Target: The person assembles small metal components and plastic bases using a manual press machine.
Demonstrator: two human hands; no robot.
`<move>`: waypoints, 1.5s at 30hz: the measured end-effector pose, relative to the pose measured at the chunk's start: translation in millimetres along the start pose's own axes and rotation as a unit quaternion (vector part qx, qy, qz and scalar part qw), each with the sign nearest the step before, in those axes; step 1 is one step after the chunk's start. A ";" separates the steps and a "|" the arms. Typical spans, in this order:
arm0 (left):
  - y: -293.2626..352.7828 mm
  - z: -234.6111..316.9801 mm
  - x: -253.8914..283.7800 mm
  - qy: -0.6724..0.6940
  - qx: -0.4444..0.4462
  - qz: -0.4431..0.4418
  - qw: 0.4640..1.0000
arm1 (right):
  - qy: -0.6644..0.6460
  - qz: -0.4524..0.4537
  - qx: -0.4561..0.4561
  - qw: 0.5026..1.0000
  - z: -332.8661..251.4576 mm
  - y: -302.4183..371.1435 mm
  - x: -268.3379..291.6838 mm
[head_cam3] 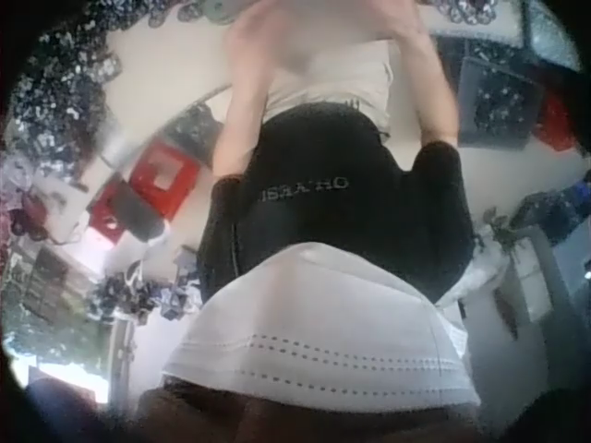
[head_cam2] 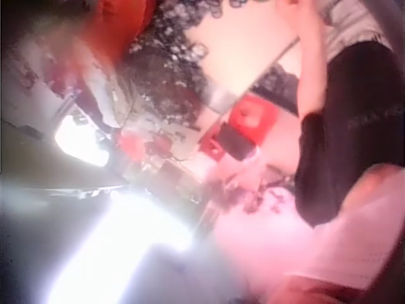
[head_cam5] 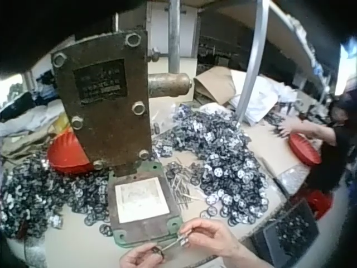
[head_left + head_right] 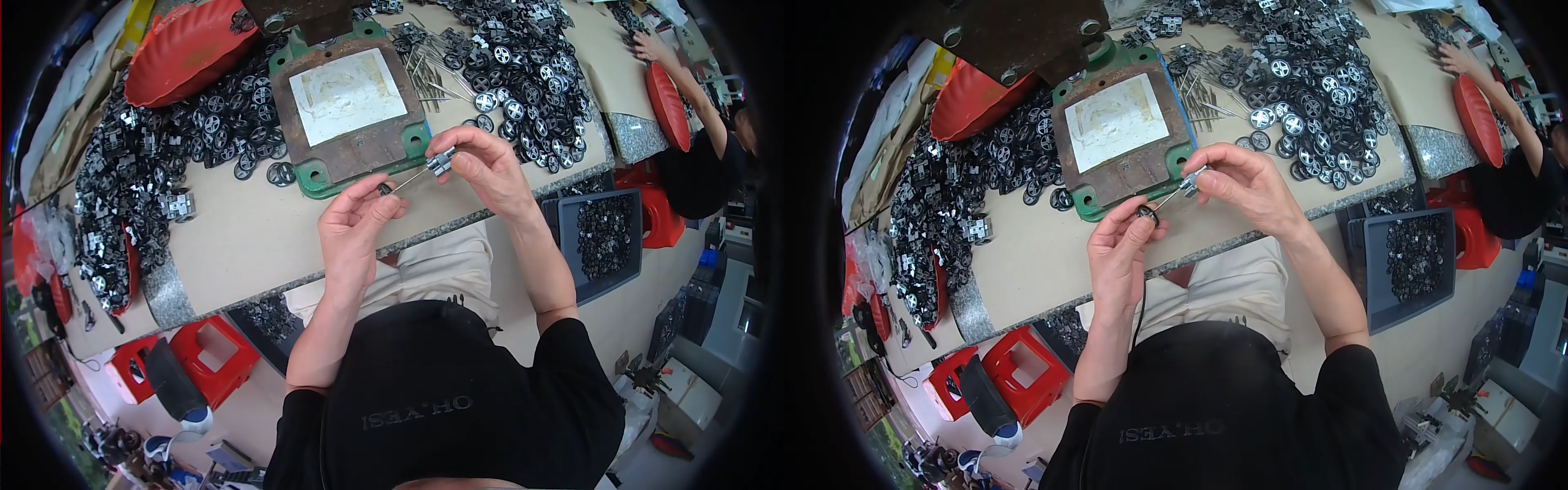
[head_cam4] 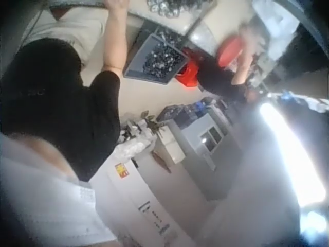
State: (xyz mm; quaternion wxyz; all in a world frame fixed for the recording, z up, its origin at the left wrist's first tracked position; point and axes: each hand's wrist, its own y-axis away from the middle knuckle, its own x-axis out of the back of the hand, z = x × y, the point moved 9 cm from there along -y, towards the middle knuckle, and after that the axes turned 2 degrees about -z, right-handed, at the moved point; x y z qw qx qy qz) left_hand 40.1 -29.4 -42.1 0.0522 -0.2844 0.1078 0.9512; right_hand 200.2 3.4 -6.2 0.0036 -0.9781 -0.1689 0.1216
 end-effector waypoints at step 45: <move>3.4 -5.5 -7.8 0.056 0.103 0.002 0.993 | 0.425 -0.099 0.167 0.884 -59.3 9.6 -46.1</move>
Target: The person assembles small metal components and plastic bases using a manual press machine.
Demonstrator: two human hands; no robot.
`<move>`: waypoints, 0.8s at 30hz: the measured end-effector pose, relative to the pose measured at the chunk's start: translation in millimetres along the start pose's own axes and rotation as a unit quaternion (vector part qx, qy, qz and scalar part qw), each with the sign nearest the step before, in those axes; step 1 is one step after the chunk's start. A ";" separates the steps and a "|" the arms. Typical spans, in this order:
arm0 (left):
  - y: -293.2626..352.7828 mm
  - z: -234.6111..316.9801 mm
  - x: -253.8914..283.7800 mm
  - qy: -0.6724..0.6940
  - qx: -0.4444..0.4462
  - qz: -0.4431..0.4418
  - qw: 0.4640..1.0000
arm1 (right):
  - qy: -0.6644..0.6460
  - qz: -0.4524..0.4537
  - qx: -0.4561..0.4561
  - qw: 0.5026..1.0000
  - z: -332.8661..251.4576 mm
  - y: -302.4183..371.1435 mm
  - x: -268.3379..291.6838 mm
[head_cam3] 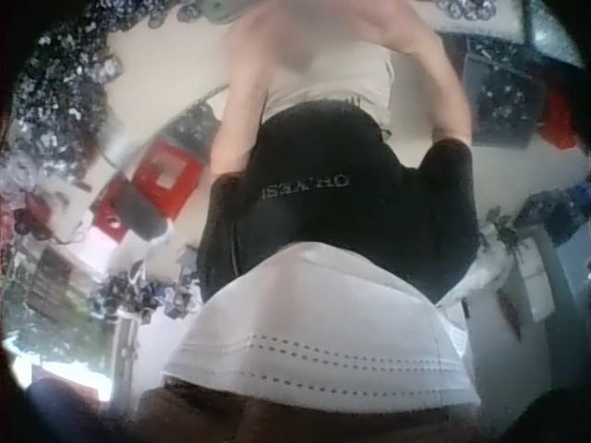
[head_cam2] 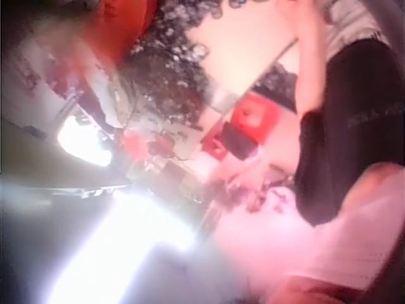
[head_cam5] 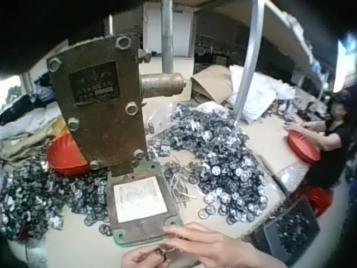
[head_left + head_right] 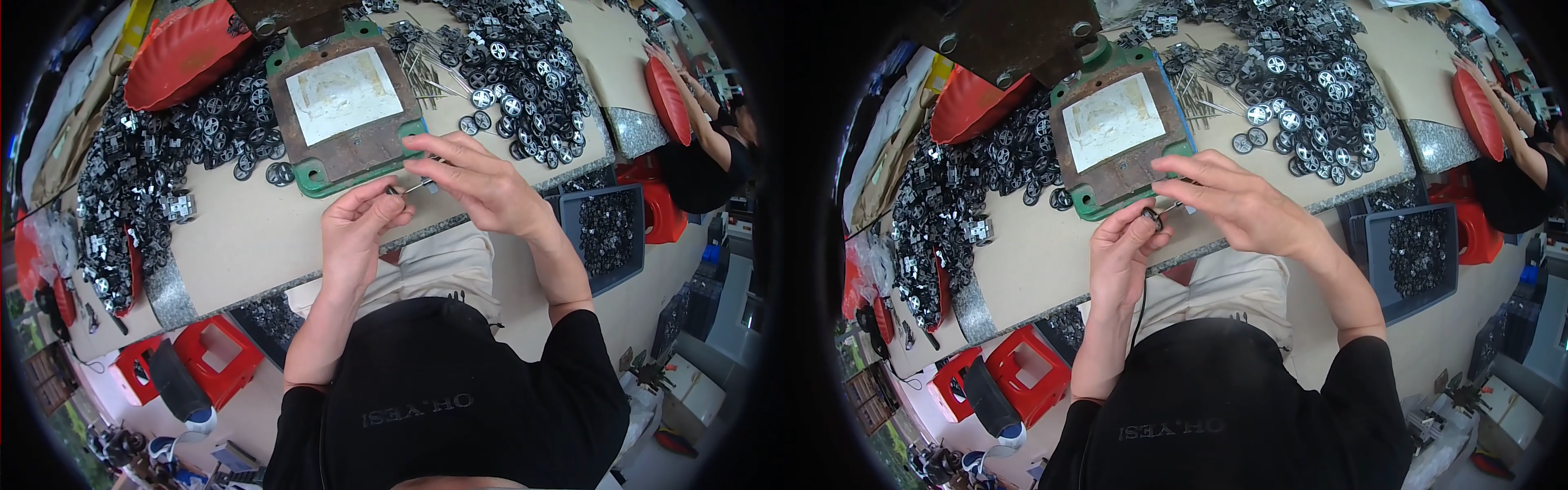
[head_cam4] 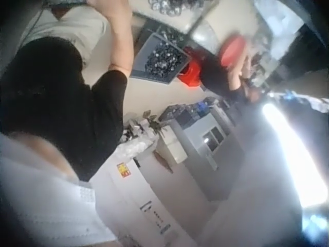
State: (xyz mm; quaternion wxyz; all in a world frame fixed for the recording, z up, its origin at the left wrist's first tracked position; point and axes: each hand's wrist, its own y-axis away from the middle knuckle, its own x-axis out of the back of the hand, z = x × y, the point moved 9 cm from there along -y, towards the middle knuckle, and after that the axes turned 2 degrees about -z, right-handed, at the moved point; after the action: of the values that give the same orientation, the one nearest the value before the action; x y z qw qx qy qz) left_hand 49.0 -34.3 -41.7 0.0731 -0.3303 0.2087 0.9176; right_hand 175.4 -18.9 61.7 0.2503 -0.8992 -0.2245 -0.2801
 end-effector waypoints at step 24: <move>8.5 24.4 -19.9 -0.251 -0.254 0.011 0.934 | 0.026 0.031 0.009 0.999 3.0 5.7 -4.7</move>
State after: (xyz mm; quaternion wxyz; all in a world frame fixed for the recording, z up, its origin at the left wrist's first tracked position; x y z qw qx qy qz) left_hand 47.9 -31.4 -9.2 0.0267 -0.0939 -0.0525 0.9938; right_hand 176.2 -22.8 54.8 0.2726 -0.8959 -0.1921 -0.2936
